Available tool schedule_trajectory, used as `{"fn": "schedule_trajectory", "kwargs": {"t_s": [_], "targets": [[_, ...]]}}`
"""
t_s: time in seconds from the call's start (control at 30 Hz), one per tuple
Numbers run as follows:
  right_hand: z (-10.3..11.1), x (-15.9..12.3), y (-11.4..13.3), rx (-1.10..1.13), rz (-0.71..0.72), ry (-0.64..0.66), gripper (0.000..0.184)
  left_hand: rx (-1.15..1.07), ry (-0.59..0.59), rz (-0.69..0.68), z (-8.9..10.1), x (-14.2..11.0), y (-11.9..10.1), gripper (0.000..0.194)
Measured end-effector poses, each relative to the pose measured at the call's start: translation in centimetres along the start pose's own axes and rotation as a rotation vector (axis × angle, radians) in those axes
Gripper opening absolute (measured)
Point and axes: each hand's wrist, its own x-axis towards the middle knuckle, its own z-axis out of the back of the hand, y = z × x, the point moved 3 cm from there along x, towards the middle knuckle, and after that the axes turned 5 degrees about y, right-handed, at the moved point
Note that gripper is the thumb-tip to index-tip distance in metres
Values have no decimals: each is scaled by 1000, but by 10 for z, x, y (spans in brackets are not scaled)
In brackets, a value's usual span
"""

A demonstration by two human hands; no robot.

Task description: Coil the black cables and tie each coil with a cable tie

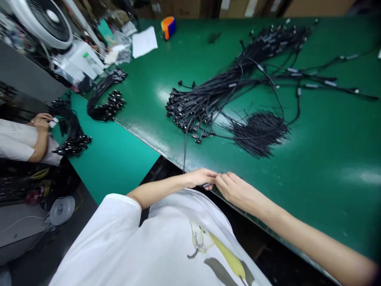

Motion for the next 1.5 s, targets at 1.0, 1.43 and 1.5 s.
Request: {"fn": "schedule_trajectory", "kwargs": {"t_s": [1.0,1.43,1.5], "targets": [[-57,-4,-15,1592,-1163,-313,46,358,-456,-624,-3,-8,-35,26],[-24,39,2,578,-819,-283,26,587,-286,-505,35,-37,2,26],[-21,48,12,517,-748,-296,21,311,-258,-436,45,-37,14,28]]}}
